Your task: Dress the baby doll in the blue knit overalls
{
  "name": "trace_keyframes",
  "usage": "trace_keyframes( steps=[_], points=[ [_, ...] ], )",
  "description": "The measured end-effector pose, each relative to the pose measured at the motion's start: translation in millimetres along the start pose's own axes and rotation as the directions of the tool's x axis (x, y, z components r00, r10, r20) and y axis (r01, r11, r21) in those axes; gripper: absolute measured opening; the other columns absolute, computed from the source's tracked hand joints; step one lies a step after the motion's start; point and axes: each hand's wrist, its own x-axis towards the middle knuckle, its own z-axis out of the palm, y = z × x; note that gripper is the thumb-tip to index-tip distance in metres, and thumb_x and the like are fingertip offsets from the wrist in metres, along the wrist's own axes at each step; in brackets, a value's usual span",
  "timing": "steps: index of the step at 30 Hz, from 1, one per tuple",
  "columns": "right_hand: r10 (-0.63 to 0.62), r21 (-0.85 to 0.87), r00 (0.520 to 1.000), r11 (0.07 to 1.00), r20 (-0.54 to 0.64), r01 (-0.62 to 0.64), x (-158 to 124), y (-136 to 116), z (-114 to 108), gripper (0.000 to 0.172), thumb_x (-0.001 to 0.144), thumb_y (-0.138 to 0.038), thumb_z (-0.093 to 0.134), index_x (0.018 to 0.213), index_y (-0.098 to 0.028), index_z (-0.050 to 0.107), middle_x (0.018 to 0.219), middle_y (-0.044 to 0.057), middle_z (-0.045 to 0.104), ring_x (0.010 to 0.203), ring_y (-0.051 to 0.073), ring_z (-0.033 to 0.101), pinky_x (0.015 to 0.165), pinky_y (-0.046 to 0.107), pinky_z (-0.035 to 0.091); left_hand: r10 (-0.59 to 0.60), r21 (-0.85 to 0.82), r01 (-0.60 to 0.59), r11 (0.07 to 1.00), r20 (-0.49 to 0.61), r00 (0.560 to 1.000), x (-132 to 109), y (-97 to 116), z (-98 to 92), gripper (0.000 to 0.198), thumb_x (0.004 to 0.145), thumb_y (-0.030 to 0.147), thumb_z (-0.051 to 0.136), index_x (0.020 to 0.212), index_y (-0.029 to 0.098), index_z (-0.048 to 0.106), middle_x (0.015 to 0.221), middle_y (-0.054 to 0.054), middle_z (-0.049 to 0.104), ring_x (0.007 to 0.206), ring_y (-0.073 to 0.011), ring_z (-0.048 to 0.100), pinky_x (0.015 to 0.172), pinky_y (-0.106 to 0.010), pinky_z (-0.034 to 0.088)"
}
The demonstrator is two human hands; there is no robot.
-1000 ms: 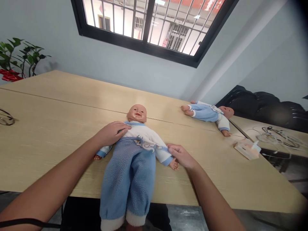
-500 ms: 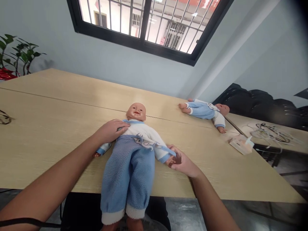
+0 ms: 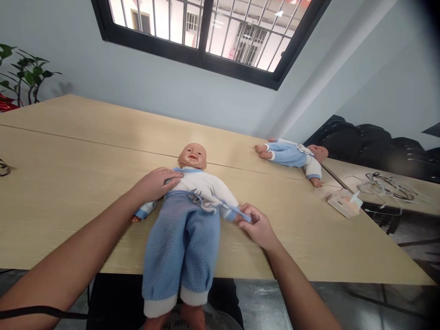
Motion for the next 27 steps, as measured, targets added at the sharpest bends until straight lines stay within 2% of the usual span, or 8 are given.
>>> trace_keyframes(
  steps=[5,9,12,15,19,23,25,27],
  points=[
    [-0.022,-0.257,0.986,0.966,-0.168,-0.022,5,-2,-2,0.037,0.089,-0.042,0.072,0.075,-0.025,0.042,0.082,0.002,0.062,0.082,0.023,0.060,0.079,0.036,0.044,-0.009,0.013,0.009,1.000,-0.015,1.000,1,2,-0.6,0.050,0.103,0.052,0.040,0.131,0.026,0.072,0.136,-0.005,0.072,0.127,-0.0284,0.064,0.111,-0.046,0.048],
    [-0.073,-0.477,0.970,0.877,-0.233,-0.048,7,2,-1,0.037,0.092,-0.043,0.068,0.072,-0.026,0.042,0.073,0.000,0.054,0.071,0.020,0.050,0.069,0.033,0.039,-0.026,0.041,0.027,0.999,-0.029,0.999,1,5,-1.9,0.048,0.103,0.050,0.040,0.131,0.026,0.072,0.136,-0.005,0.072,0.128,-0.0290,0.063,0.112,-0.047,0.047],
    [-0.120,-0.587,0.967,0.809,-0.227,-0.038,8,6,1,0.037,0.094,-0.041,0.064,0.070,-0.026,0.041,0.070,0.000,0.051,0.066,0.019,0.045,0.065,0.032,0.036,-0.041,0.093,0.044,0.995,-0.036,0.999,1,10,-0.2,0.051,0.104,0.052,0.038,0.133,0.025,0.070,0.137,-0.005,0.071,0.130,-0.0296,0.061,0.113,-0.048,0.045],
    [-0.090,-0.668,0.978,0.742,-0.187,-0.059,9,5,3,0.038,0.094,-0.038,0.061,0.067,-0.025,0.037,0.066,-0.001,0.048,0.062,0.018,0.044,0.062,0.032,0.033,-0.039,0.181,0.048,0.982,-0.053,0.998,4,17,5.6,0.056,0.102,0.058,0.040,0.137,0.023,0.067,0.139,-0.008,0.069,0.131,-0.0321,0.060,0.114,-0.049,0.043],
    [-0.019,-0.694,0.987,0.713,-0.160,-0.098,9,0,5,0.037,0.095,-0.042,0.059,0.069,-0.025,0.039,0.064,-0.002,0.048,0.060,0.018,0.045,0.061,0.032,0.033,-0.041,0.255,0.062,0.965,-0.088,0.995,15,27,15.3,0.057,0.102,0.059,0.042,0.137,0.022,0.065,0.138,-0.011,0.069,0.129,-0.0330,0.060,0.112,-0.049,0.043],
    [0.006,-0.596,0.981,0.793,-0.195,-0.124,3,-5,9,0.026,0.094,-0.047,0.061,0.094,-0.026,0.048,0.072,-0.003,0.052,0.061,0.019,0.049,0.063,0.032,0.039,-0.067,0.272,0.106,0.957,-0.146,0.987,31,33,22.9,0.053,0.103,0.057,0.040,0.130,0.021,0.068,0.134,-0.013,0.071,0.125,-0.0332,0.061,0.105,-0.047,0.046],
    [-0.037,-0.537,0.986,0.842,-0.161,-0.056,-3,-9,10,0.027,0.095,-0.048,0.061,0.102,-0.026,0.047,0.075,-0.003,0.052,0.063,0.020,0.050,0.064,0.034,0.041,-0.088,0.284,0.132,0.950,-0.164,0.983,40,34,26.7,0.053,0.103,0.058,0.040,0.125,0.019,0.069,0.128,-0.016,0.072,0.121,-0.0343,0.062,0.101,-0.047,0.047],
    [-0.108,-0.483,0.993,0.873,-0.052,0.070,-11,-12,11,0.029,0.093,-0.050,0.063,0.101,-0.027,0.049,0.079,-0.001,0.053,0.068,0.021,0.052,0.067,0.035,0.043,-0.120,0.281,0.169,0.945,-0.184,0.976,49,35,30.8,0.054,0.102,0.059,0.040,0.122,0.019,0.069,0.123,-0.017,0.073,0.119,-0.0348,0.062,0.099,-0.047,0.047]
  ],
)
